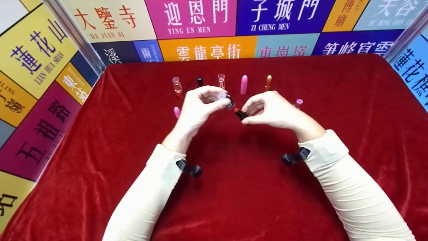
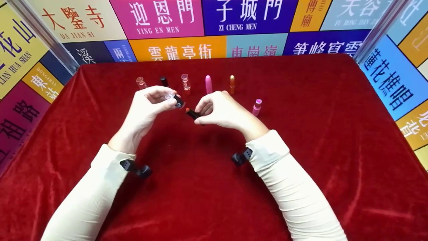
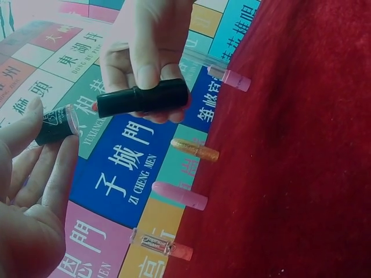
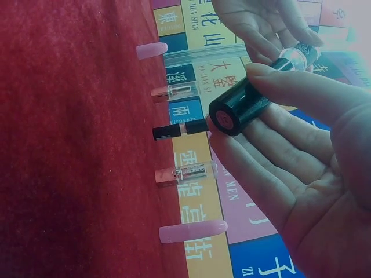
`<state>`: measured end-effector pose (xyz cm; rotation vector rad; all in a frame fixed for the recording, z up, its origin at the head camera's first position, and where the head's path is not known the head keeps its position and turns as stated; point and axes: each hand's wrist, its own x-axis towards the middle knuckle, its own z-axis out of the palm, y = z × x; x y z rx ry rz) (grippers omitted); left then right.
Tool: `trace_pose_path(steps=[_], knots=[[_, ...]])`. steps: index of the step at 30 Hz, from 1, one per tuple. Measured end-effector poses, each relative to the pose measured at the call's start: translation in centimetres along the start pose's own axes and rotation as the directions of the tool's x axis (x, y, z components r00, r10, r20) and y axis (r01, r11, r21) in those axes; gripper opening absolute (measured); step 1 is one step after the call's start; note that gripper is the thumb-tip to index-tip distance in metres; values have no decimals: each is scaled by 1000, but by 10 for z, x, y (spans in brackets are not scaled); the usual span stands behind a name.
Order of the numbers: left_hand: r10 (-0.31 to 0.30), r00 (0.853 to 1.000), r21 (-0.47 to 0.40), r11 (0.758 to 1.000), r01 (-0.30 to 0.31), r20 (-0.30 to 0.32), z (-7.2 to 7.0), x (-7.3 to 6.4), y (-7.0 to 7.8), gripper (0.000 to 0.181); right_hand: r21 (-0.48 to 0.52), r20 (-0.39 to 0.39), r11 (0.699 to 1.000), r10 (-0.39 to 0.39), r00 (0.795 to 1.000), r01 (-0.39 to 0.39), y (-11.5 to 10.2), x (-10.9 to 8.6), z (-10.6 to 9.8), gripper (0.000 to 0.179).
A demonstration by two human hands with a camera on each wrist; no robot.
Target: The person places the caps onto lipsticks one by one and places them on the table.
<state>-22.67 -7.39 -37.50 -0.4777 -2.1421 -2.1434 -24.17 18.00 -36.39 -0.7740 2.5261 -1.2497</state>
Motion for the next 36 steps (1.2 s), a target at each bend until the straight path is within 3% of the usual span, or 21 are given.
trace_pose_path(steps=[20, 36], knots=[[-12, 1000, 23, 1000, 12, 21, 8, -2, -3, 22, 14, -6, 1000, 1, 1000, -1, -1, 0, 2, 29], [-12, 999, 20, 1000, 12, 34, 12, -3, -7, 24, 68, -54, 998, -3, 999, 7, -5, 1, 7, 30]])
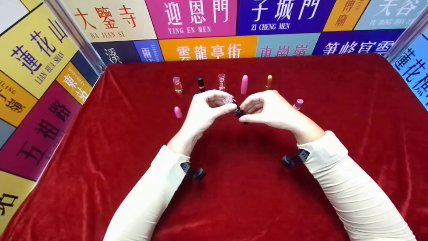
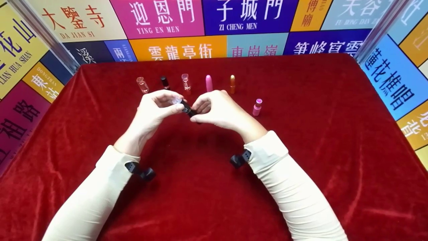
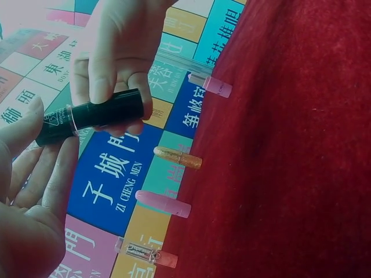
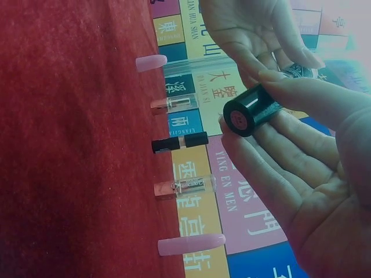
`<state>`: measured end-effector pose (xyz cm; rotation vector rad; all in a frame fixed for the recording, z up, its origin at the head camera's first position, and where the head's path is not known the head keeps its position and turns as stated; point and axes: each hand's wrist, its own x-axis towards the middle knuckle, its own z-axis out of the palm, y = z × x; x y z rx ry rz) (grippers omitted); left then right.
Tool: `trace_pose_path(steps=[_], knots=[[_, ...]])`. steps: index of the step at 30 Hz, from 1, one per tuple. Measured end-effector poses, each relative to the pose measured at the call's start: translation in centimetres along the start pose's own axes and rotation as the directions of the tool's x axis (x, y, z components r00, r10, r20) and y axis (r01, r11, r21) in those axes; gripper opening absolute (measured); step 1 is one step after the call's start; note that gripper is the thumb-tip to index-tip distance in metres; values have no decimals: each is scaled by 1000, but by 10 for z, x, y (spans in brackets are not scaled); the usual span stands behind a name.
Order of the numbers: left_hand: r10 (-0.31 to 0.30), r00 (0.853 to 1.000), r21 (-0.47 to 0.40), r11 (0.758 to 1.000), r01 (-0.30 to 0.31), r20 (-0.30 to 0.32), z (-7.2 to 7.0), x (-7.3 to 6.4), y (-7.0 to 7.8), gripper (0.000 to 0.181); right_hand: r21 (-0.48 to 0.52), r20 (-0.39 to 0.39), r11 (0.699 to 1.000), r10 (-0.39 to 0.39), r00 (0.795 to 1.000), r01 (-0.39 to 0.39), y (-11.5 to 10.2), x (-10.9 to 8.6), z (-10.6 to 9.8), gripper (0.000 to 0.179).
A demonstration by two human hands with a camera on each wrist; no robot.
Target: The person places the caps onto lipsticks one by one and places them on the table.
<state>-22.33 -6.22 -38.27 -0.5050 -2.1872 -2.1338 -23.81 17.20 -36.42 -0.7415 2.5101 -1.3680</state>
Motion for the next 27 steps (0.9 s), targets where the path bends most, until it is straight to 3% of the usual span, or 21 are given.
trace_pose_path(steps=[27], knots=[[-26, 1000, 11, 1000, 26, -12, 4, -1, -2, 26, 28, -49, 999, -28, 998, 29, -6, 0, 4, 33]])
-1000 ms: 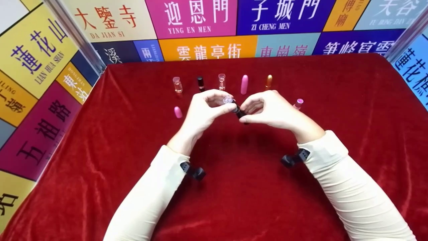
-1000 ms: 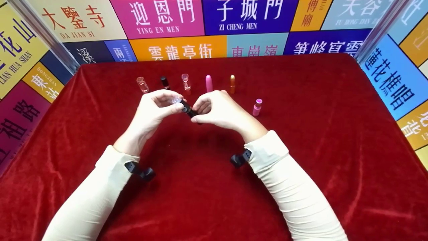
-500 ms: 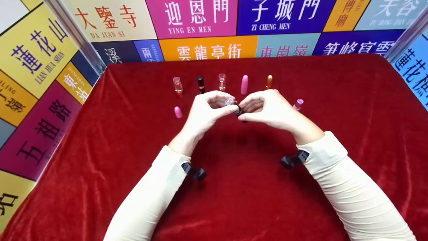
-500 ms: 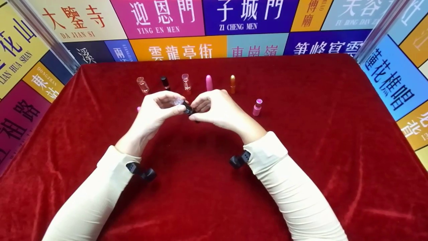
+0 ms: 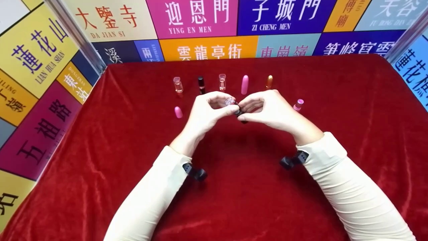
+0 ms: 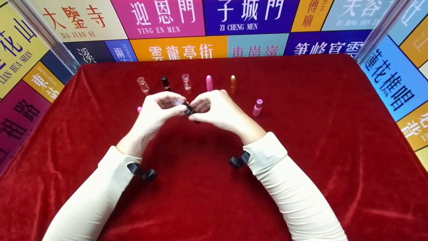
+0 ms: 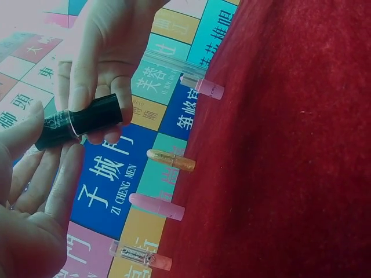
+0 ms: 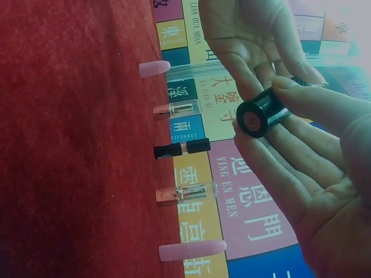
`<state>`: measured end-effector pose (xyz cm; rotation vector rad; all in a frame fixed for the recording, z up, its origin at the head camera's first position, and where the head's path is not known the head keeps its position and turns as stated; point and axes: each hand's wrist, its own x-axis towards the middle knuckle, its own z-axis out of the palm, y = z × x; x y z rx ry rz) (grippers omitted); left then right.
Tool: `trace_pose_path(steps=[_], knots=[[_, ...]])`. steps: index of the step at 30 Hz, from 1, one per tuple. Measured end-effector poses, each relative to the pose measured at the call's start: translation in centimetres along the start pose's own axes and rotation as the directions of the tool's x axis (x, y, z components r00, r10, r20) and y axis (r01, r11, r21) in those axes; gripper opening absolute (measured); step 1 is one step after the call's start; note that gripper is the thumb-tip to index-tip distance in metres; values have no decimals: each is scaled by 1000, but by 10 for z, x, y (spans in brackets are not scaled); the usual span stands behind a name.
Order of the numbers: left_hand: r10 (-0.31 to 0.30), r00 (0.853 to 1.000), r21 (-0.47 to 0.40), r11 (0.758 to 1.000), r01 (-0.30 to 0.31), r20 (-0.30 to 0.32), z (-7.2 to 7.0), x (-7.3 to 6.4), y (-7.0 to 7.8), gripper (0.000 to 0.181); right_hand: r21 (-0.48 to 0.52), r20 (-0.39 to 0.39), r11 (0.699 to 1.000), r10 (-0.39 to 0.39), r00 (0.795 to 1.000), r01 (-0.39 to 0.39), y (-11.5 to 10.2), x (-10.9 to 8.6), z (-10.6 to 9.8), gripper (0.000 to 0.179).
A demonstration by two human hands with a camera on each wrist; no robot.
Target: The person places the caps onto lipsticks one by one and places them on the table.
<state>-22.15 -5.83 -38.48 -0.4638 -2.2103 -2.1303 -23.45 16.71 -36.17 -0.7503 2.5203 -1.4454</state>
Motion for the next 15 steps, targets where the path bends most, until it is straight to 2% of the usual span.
trace_pose_path(steps=[15], knots=[[3, 1000, 6, 1000, -3, 3, 1, -1, -2, 26, -27, -5, 999, -35, 999, 35, 0, -1, 0, 29]])
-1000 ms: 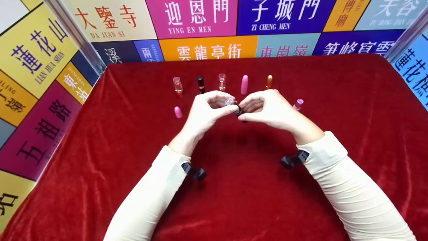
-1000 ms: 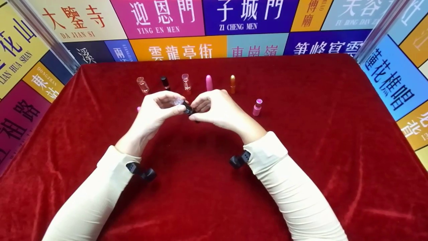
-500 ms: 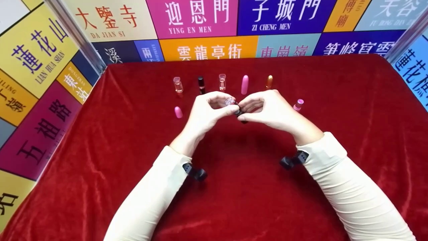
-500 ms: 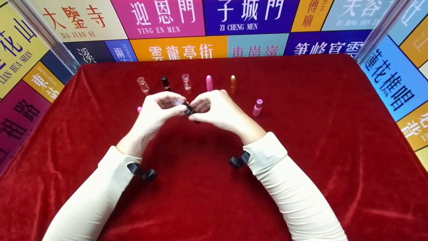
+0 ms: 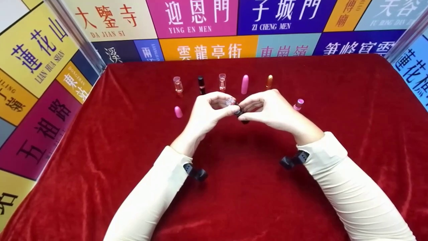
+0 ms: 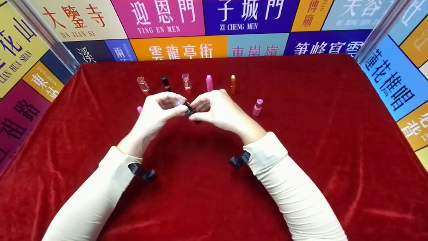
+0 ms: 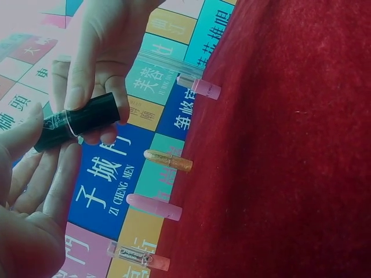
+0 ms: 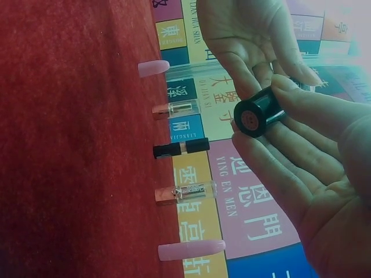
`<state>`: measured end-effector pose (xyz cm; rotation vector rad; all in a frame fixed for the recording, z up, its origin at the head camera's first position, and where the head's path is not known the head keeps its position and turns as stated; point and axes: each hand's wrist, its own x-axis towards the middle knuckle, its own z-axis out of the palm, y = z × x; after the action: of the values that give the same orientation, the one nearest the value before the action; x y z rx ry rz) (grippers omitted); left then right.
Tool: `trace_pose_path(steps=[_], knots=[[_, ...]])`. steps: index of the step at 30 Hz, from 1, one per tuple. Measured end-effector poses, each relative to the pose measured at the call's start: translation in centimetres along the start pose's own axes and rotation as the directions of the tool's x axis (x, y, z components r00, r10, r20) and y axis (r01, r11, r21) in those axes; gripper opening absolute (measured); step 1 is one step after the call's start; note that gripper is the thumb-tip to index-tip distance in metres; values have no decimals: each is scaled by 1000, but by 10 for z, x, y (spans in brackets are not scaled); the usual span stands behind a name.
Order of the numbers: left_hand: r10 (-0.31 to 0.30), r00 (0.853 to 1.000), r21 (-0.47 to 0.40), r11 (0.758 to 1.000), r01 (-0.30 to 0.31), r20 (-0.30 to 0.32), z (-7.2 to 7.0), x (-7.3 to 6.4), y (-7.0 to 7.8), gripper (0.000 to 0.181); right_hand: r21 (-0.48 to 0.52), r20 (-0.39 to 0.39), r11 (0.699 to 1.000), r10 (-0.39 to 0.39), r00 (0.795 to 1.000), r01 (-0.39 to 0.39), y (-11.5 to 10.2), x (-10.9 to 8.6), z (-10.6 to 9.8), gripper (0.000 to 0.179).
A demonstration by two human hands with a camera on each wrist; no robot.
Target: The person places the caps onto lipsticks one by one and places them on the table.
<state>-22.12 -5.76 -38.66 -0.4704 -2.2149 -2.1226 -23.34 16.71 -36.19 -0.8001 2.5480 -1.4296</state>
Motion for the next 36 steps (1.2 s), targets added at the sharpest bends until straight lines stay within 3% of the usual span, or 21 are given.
trace_pose_path(steps=[36], knots=[[11, 1000, 12, 1000, -11, 1, 2, -1, -1, 25, -18, -11, 1000, -14, 1000, 14, -1, -1, 0, 26]])
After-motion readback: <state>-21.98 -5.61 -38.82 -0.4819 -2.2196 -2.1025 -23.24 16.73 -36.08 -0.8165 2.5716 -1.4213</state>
